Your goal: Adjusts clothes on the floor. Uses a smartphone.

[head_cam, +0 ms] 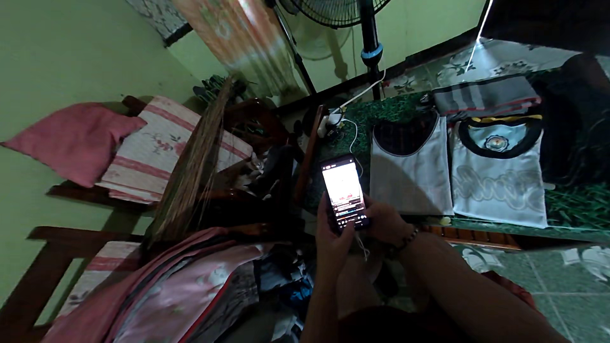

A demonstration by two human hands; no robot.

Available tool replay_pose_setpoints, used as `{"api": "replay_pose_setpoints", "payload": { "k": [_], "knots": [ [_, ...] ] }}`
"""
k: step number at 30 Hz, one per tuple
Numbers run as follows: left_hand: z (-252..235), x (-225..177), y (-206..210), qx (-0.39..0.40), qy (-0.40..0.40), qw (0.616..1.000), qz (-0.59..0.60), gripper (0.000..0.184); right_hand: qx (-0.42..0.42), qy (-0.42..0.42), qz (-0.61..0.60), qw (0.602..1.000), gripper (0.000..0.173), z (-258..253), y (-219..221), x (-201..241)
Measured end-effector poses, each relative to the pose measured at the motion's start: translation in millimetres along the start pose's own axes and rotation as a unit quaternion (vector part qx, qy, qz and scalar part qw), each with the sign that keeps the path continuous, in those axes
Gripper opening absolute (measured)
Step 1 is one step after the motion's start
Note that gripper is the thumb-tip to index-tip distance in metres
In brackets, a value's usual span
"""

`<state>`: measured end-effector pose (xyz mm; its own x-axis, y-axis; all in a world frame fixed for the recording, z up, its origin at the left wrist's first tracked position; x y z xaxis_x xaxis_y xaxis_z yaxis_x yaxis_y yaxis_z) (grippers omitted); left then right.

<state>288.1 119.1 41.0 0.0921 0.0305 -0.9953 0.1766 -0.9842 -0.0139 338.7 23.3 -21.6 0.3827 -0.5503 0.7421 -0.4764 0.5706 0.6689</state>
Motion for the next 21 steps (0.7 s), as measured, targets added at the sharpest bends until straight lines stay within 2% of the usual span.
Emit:
{"api": "replay_pose_setpoints", "payload": {
  "k": [3, 7, 13, 21],
  "knots": [
    [0.0, 1.0, -1.1, -0.003, -0.003, 1.0, -0.014, 0.082, -0.037, 0.018, 0.028, 0.999, 0.054, 1.4, -3.9, -0.8],
    [-0.2, -0.4, -0.6, 0.0, 0.001, 1.0, -0.011, 0.082, -0.022, 0.019, -0.002, 1.0, 0.06, -0.7, -3.0, -3.3],
    [-0.7, 1.0, -0.3, 0.002, 0.003, 1.0, -0.008, 0.083, -0.016, 0.02, 0.008, 1.0, 0.053, 0.8, -1.4, -1.2],
    [-0.5, -1.3, 0.7, 0.003, 0.014, 1.0, -0.007, 0.083, -0.017, 0.017, -0.009, 1.0, 0.053, -1.4, -1.8, -3.0]
  ]
}}
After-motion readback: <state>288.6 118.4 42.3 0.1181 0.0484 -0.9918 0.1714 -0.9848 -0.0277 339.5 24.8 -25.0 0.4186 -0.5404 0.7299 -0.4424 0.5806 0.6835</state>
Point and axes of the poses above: each hand's wrist, its own z-axis away from the middle knuckle, its own y-axis out of the palm, x = y × z, the point moved 10 cm from there along -z, towards the middle knuckle, and after that the axes turned 10 degrees about z, right-handed, at the moved point
